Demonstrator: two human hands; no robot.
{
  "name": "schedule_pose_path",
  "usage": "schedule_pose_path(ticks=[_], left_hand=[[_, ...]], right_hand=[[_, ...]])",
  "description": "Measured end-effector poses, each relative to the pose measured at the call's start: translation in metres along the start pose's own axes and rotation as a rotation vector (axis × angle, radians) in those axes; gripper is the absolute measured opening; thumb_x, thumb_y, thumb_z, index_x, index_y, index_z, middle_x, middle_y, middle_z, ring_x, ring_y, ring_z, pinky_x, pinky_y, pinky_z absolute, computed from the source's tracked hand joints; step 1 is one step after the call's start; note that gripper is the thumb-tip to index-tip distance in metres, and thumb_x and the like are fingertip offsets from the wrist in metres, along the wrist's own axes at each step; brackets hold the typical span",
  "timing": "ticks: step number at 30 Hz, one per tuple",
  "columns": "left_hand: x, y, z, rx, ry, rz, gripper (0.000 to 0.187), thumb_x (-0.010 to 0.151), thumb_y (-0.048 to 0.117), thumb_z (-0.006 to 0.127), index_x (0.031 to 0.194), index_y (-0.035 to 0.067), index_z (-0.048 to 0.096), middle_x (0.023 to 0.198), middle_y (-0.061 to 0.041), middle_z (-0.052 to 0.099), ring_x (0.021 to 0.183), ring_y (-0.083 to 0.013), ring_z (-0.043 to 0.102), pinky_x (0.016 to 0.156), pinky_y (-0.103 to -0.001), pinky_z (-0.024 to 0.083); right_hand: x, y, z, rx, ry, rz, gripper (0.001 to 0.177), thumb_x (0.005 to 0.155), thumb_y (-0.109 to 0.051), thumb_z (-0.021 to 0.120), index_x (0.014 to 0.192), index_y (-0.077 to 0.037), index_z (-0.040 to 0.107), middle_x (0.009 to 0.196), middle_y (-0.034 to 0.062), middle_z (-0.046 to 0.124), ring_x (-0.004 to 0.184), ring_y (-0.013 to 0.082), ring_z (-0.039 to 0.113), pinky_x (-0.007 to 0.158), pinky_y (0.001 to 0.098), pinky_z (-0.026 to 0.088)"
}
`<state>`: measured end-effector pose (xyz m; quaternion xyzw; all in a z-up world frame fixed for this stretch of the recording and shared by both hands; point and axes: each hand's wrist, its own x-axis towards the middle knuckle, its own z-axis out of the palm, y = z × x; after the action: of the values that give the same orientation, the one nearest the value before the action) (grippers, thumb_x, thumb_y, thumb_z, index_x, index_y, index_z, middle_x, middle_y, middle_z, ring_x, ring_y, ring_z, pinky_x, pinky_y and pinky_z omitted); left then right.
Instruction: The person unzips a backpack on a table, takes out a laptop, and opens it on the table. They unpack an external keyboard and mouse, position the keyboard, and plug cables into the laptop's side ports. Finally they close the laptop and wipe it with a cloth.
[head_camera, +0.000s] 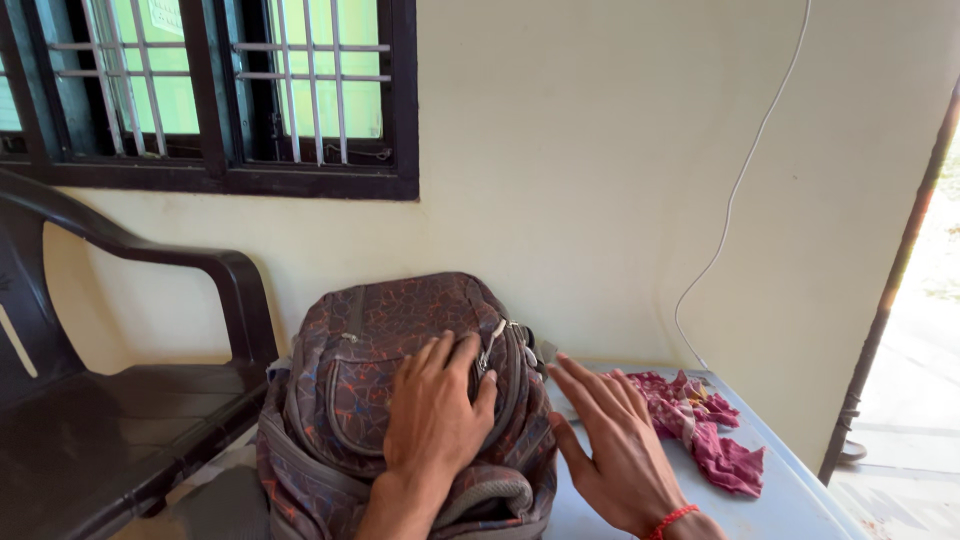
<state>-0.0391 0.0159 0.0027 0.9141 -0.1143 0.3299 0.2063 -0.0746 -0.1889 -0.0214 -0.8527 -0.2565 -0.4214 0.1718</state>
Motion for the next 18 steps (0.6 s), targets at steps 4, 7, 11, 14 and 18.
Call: schedule_pose_path(ticks=[4, 7, 11, 14, 18], left_hand=[[-0.005, 0.004, -0.003, -0.054, 0.082, 0.093, 0.040, 0.094, 0.028, 0.063, 0.129, 0.012, 0.071, 0.139, -0.019, 0.060, 0.133, -0.0337, 0.050, 0.112, -0.051, 0.036], [-0.004, 0.005, -0.007, -0.084, 0.063, 0.071, 0.037, 0.092, 0.025, 0.066, 0.125, 0.011, 0.073, 0.141, -0.018, 0.060, 0.131, -0.0329, 0.051, 0.110, -0.050, 0.037], [-0.002, 0.007, -0.013, -0.153, 0.024, 0.018, 0.037, 0.089, 0.023, 0.068, 0.124, 0.011, 0.073, 0.142, -0.013, 0.059, 0.129, -0.0315, 0.051, 0.109, -0.047, 0.038], [-0.003, 0.008, -0.015, -0.179, 0.033, 0.011, 0.036, 0.088, 0.023, 0.069, 0.122, 0.011, 0.072, 0.137, -0.010, 0.061, 0.125, -0.0309, 0.054, 0.109, -0.046, 0.040], [0.000, 0.007, -0.014, -0.188, 0.004, -0.009, 0.034, 0.088, 0.023, 0.069, 0.119, 0.010, 0.071, 0.138, -0.009, 0.062, 0.123, -0.0296, 0.056, 0.107, -0.045, 0.041]], right_hand=[[0.022, -0.012, 0.008, 0.136, 0.007, 0.096, 0.043, 0.095, -0.019, 0.058, 0.137, -0.010, 0.059, 0.147, 0.0093, 0.057, 0.135, 0.0300, 0.052, 0.114, 0.0463, 0.036], [0.042, -0.015, 0.020, 0.251, 0.034, 0.118, 0.043, 0.095, -0.016, 0.058, 0.137, -0.011, 0.059, 0.149, 0.0092, 0.056, 0.133, 0.0303, 0.053, 0.110, 0.0450, 0.040], [0.066, -0.008, 0.037, 0.324, 0.054, 0.147, 0.047, 0.095, -0.012, 0.056, 0.141, -0.011, 0.057, 0.150, 0.0106, 0.055, 0.137, 0.0320, 0.049, 0.110, 0.0452, 0.039], [0.079, 0.002, 0.049, 0.359, -0.030, 0.375, 0.047, 0.097, -0.017, 0.054, 0.144, -0.017, 0.058, 0.139, 0.0116, 0.062, 0.132, 0.0298, 0.056, 0.110, 0.0425, 0.043], [0.074, 0.008, 0.063, 0.502, -0.019, 0.420, 0.044, 0.099, -0.020, 0.050, 0.141, -0.015, 0.060, 0.135, 0.0121, 0.067, 0.127, 0.0294, 0.062, 0.107, 0.0400, 0.046]])
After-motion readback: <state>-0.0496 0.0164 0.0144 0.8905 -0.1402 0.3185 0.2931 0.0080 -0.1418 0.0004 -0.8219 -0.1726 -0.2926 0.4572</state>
